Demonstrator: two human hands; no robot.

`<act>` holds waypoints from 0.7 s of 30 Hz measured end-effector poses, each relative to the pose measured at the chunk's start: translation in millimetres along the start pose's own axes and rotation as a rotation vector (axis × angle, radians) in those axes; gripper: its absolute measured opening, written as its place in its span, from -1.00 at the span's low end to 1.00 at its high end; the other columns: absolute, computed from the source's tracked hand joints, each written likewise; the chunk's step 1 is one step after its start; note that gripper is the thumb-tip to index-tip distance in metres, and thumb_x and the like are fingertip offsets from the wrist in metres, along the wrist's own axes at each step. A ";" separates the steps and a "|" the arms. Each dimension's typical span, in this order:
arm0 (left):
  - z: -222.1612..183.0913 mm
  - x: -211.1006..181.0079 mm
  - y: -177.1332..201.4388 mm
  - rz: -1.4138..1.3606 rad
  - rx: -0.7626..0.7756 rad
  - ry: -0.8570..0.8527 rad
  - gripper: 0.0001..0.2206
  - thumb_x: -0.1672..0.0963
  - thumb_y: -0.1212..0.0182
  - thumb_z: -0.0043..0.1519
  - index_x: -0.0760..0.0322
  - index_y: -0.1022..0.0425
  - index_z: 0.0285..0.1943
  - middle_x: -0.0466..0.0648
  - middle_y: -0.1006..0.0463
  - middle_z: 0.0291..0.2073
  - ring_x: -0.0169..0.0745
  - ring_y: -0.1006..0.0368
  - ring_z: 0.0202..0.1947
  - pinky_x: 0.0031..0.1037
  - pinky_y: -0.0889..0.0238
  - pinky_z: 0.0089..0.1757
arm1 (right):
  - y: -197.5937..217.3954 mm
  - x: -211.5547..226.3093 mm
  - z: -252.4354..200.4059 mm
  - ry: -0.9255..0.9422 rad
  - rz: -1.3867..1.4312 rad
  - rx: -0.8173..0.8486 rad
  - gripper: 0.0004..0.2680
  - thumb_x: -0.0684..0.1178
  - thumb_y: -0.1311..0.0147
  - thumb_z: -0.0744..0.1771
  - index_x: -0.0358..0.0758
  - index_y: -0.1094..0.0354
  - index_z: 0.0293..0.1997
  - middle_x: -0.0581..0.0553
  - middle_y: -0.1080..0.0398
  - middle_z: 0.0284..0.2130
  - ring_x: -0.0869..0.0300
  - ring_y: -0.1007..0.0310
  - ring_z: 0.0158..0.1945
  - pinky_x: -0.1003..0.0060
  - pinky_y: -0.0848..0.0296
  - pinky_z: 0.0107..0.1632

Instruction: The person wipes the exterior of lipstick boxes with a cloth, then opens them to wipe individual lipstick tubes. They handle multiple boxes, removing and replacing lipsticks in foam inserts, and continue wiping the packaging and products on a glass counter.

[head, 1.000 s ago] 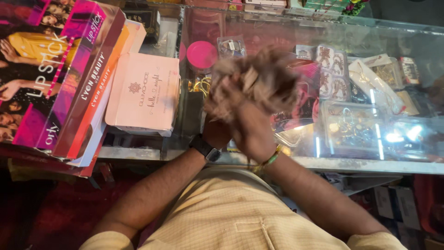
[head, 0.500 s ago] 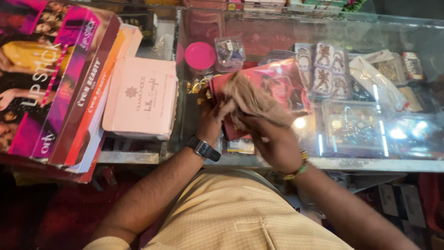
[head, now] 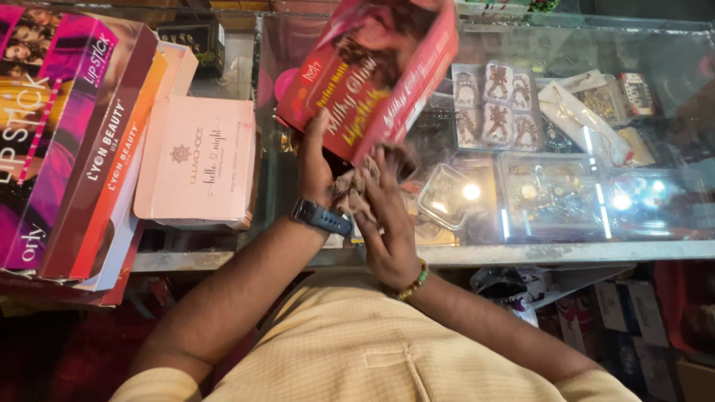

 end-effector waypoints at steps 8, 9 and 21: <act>-43.8 25.2 13.6 0.145 -0.063 0.117 -0.52 -0.01 -0.34 0.16 0.17 -0.37 0.21 -0.10 -0.54 0.00 -0.17 -0.53 -0.01 -0.12 -0.53 -0.11 | 68.0 -36.8 140.5 -0.455 0.527 -0.440 -0.64 -0.13 0.13 0.42 -0.49 -0.19 0.40 -0.61 -0.27 0.25 -0.29 -0.36 0.20 -0.26 -0.28 0.31; -42.5 25.4 15.8 0.107 -0.105 0.112 -0.52 -0.01 -0.34 0.16 0.18 -0.38 0.22 -0.10 -0.55 0.00 -0.18 -0.53 -0.02 -0.16 -0.52 -0.12 | 64.5 -24.4 143.8 -0.473 0.503 -0.437 -0.64 -0.15 0.13 0.41 -0.50 -0.17 0.40 -0.62 -0.26 0.22 -0.27 -0.36 0.17 -0.23 -0.24 0.34; -54.0 19.0 17.5 0.122 -0.077 0.062 -0.50 0.00 -0.32 0.14 0.18 -0.32 0.23 -0.08 -0.52 0.05 -0.17 -0.54 -0.01 -0.19 -0.56 -0.14 | 70.7 -40.6 157.3 -0.229 0.500 -0.359 -0.72 -0.10 0.12 0.44 -0.36 -0.17 0.32 -0.37 -0.38 0.04 -0.02 -0.44 0.04 0.15 -0.47 0.06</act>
Point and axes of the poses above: each hand's wrist, its own z-axis towards the middle knuckle, its own y-axis out of the back of the hand, x = y × z, the point moved 6 cm from there along z, towards the middle knuckle
